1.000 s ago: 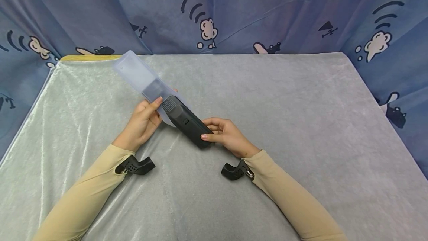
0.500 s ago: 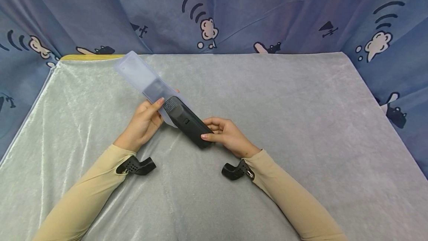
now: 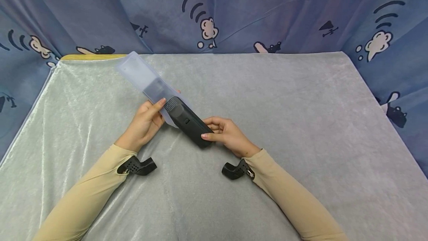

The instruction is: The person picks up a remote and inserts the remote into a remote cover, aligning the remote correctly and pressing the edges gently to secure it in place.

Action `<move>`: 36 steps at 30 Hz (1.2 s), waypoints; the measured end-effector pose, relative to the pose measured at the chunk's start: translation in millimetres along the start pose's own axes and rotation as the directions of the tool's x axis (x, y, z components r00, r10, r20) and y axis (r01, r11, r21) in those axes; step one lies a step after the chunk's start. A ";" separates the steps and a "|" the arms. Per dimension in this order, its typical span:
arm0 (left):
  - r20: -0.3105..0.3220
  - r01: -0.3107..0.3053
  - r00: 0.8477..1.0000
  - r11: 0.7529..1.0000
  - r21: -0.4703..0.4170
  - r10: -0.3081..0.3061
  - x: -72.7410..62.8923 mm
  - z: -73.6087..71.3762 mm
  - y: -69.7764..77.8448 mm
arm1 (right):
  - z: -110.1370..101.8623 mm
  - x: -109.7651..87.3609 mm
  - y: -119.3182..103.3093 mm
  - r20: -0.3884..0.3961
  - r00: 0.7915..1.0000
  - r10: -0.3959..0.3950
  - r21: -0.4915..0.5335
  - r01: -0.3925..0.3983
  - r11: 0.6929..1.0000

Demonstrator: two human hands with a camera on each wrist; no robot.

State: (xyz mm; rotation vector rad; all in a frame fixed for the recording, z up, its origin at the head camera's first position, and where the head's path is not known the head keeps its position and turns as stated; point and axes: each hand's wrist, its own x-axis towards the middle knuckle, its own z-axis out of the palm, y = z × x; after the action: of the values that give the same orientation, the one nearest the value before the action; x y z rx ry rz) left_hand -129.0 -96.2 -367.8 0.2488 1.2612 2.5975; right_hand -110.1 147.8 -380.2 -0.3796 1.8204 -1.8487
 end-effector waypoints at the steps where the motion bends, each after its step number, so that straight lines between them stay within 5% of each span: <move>1: -0.003 0.001 1.000 1.000 0.001 -0.001 0.1 0.1 -0.2 | -0.1 0.0 0.0 0.000 1.000 -0.001 0.000 0.001 1.000; 36: 0.050 0.019 0.999 0.999 -0.034 -0.018 -1.5 1.4 -1.9 | 0.8 -0.3 -2.0 -0.002 1.000 0.006 0.024 -0.006 1.000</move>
State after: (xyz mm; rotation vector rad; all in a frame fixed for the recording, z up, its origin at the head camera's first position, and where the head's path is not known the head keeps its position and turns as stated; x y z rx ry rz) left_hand -126.9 -94.5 -368.5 0.2922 1.1950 2.5787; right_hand -109.7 147.3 -378.1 -0.3639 1.7972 -1.8656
